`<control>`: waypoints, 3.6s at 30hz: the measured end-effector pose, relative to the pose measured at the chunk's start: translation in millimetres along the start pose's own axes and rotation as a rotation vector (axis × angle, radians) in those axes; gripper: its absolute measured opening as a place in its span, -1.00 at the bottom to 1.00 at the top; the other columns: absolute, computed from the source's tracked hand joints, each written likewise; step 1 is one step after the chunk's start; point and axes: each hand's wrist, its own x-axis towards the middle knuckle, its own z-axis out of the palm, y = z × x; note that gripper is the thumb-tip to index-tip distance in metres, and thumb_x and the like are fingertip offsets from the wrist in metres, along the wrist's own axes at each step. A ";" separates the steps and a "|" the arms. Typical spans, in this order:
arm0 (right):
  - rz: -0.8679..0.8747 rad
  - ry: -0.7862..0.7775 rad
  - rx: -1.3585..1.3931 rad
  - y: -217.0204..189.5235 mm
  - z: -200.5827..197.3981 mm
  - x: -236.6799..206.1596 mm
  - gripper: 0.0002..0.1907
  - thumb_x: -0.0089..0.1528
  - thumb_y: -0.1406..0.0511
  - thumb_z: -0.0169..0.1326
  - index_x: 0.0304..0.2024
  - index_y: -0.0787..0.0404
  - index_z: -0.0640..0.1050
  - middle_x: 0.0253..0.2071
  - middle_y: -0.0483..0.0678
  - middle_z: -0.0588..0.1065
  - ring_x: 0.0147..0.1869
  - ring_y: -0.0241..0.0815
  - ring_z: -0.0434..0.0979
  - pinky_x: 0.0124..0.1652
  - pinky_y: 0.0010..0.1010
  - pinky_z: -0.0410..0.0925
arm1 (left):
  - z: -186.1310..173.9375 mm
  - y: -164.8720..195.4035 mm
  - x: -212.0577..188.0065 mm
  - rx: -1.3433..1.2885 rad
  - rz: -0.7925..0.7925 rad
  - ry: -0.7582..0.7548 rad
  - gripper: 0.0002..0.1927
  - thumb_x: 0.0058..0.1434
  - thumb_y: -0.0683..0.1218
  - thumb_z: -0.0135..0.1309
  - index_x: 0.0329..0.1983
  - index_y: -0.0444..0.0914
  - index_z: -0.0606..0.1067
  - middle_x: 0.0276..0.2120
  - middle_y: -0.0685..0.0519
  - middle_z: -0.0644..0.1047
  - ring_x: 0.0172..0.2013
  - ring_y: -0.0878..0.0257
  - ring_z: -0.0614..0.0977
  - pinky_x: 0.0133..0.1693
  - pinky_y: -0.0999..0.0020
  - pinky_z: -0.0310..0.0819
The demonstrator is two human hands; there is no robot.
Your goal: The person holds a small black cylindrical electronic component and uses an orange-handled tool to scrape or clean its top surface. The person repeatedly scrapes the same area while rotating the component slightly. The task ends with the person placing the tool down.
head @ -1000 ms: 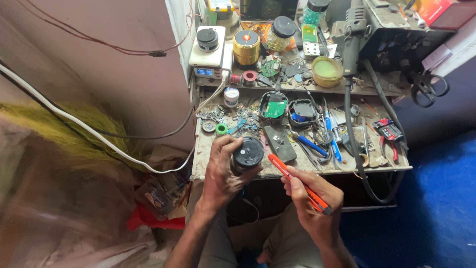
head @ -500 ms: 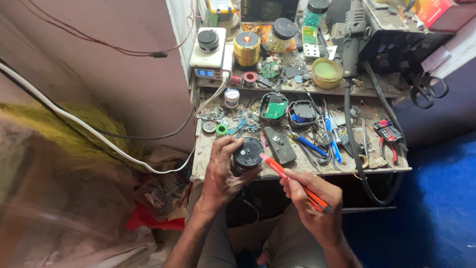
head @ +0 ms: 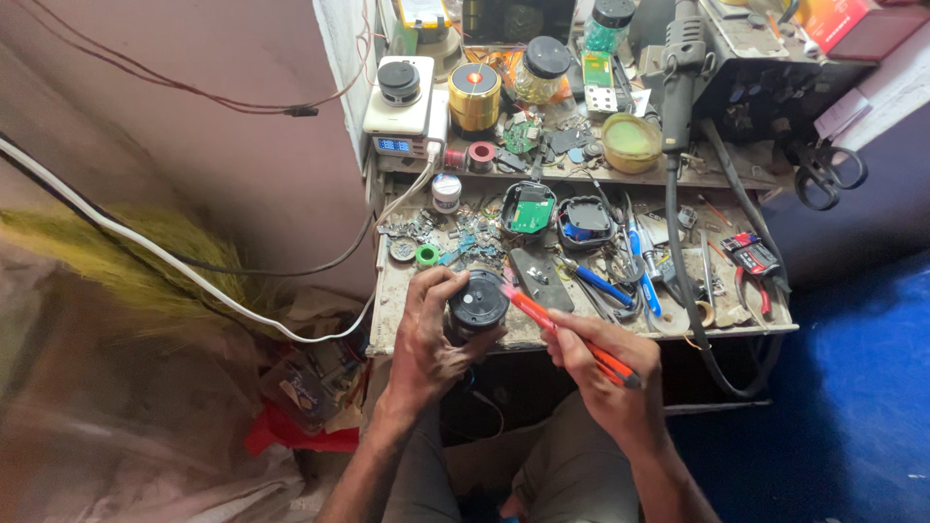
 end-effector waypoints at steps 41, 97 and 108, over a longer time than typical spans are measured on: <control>-0.123 0.067 -0.089 -33.6 17.5 -28.4 -0.75 0.22 0.50 0.10 -0.05 0.35 0.62 -0.34 0.00 0.64 -0.33 -0.27 0.67 -0.30 -0.53 0.50 | 1.6 1.8 0.6 -0.018 0.026 0.015 -0.19 -0.06 -0.11 0.51 0.24 -0.28 0.37 0.08 -0.14 0.42 0.08 -0.05 0.55 0.07 0.16 0.53; -0.135 0.134 -0.143 -40.9 28.4 -35.0 -0.75 0.22 0.51 0.08 -0.06 0.35 0.61 -0.36 0.00 0.64 -0.34 -0.26 0.66 -0.31 -0.52 0.49 | 3.4 -0.3 -3.5 -0.022 -0.019 0.022 0.06 -0.06 -0.07 0.54 0.42 -0.25 0.14 0.07 -0.14 0.42 0.05 -0.01 0.56 0.04 0.16 0.53; -0.115 0.149 -0.150 -44.3 29.2 -34.6 -0.76 0.23 0.50 0.07 -0.05 0.35 0.61 -0.34 0.00 0.63 -0.33 -0.26 0.67 -0.31 -0.51 0.49 | 2.4 1.4 -1.9 -0.023 0.007 0.023 0.05 -0.04 -0.09 0.53 0.43 -0.25 0.14 0.06 -0.13 0.42 0.04 0.00 0.56 0.05 0.15 0.52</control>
